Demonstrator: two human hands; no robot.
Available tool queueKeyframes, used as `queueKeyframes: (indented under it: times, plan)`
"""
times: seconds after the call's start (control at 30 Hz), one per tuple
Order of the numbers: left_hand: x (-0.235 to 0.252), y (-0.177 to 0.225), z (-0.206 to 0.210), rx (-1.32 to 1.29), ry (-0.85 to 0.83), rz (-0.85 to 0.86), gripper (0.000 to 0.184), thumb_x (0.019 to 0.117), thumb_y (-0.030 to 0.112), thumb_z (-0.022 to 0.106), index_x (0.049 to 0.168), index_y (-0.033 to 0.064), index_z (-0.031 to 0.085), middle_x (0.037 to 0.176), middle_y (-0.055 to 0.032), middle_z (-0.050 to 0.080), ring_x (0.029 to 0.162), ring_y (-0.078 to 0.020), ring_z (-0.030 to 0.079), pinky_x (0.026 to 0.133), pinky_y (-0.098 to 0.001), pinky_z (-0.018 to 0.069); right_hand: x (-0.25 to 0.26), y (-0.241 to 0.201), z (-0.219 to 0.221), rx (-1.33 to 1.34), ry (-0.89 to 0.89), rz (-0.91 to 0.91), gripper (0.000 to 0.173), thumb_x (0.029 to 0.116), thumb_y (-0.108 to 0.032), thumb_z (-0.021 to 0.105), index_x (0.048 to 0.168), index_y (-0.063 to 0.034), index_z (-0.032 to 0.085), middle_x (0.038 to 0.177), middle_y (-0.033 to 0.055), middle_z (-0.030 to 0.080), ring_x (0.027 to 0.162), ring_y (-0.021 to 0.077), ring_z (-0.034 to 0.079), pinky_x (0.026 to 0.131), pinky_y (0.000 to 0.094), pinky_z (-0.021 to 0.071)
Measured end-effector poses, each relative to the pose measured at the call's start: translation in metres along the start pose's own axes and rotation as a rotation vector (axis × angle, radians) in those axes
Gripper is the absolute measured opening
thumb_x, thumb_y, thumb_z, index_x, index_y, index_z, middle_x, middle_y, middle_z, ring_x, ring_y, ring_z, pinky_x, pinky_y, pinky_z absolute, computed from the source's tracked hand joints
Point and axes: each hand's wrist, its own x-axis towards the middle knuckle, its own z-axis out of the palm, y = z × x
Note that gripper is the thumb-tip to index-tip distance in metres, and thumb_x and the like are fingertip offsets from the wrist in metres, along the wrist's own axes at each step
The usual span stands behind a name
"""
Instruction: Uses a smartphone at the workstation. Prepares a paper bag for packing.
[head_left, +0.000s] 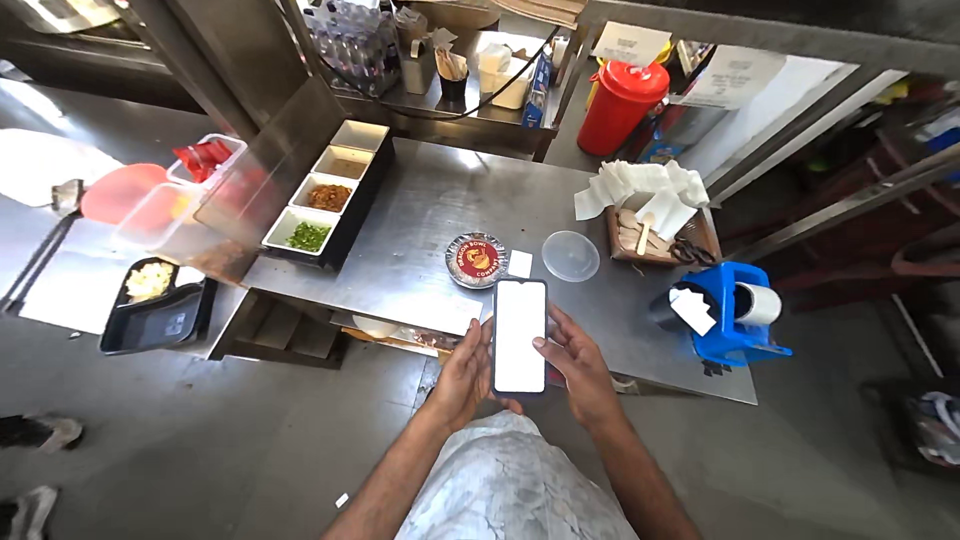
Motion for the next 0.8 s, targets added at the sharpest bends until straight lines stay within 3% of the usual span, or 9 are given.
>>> queueKeyframes:
  times: [0.07,0.17,0.47,0.8]
  plan:
    - [0.001,0.002,0.0,0.003,0.002,-0.001,0.072,0.1039,0.067,0.021,0.162,0.0241,0.026,0.143,-0.0203,0.056,0.111,-0.0384,0.067,0.072,-0.0518,0.0625,0.001,-0.002,-0.003,0.006,-0.015,-0.022,0.062,0.0964,-0.014,0.066,0.155,-0.025,0.048,0.111,0.0123,0.071,0.089,0.0212,0.069,0.075,0.035,0.0595]
    - [0.003,0.002,0.001,0.017,0.01,0.003,0.071,0.1043,0.066,0.022,0.162,0.0241,0.026,0.142,-0.0199,0.056,0.113,-0.0382,0.067,0.074,-0.0529,0.0623,0.006,-0.008,-0.006,-0.02,0.008,-0.035,0.057,0.0983,-0.016,0.065,0.152,-0.0272,0.051,0.108,0.0118,0.072,0.084,0.0212,0.069,0.073,0.0362,0.0599]
    - [0.003,-0.004,0.006,0.052,0.017,0.001,0.071,0.1046,0.065,0.026,0.161,0.0227,0.027,0.145,-0.0188,0.055,0.113,-0.0373,0.067,0.072,-0.0519,0.0629,0.017,-0.016,-0.001,-0.091,0.087,-0.069,0.032,0.1006,-0.019,0.064,0.132,-0.0122,0.065,0.094,0.01,0.073,0.078,0.019,0.07,0.069,0.0339,0.0595]
    - [0.004,-0.004,0.006,0.026,0.004,-0.016,0.071,0.1043,0.066,0.023,0.161,0.0235,0.027,0.141,-0.0195,0.058,0.111,-0.0372,0.068,0.074,-0.0524,0.0627,0.02,-0.015,-0.004,-0.068,0.128,-0.052,0.027,0.1049,-0.026,0.058,0.122,-0.0106,0.071,0.091,0.0074,0.072,0.069,0.014,0.066,0.061,0.0293,0.0576]
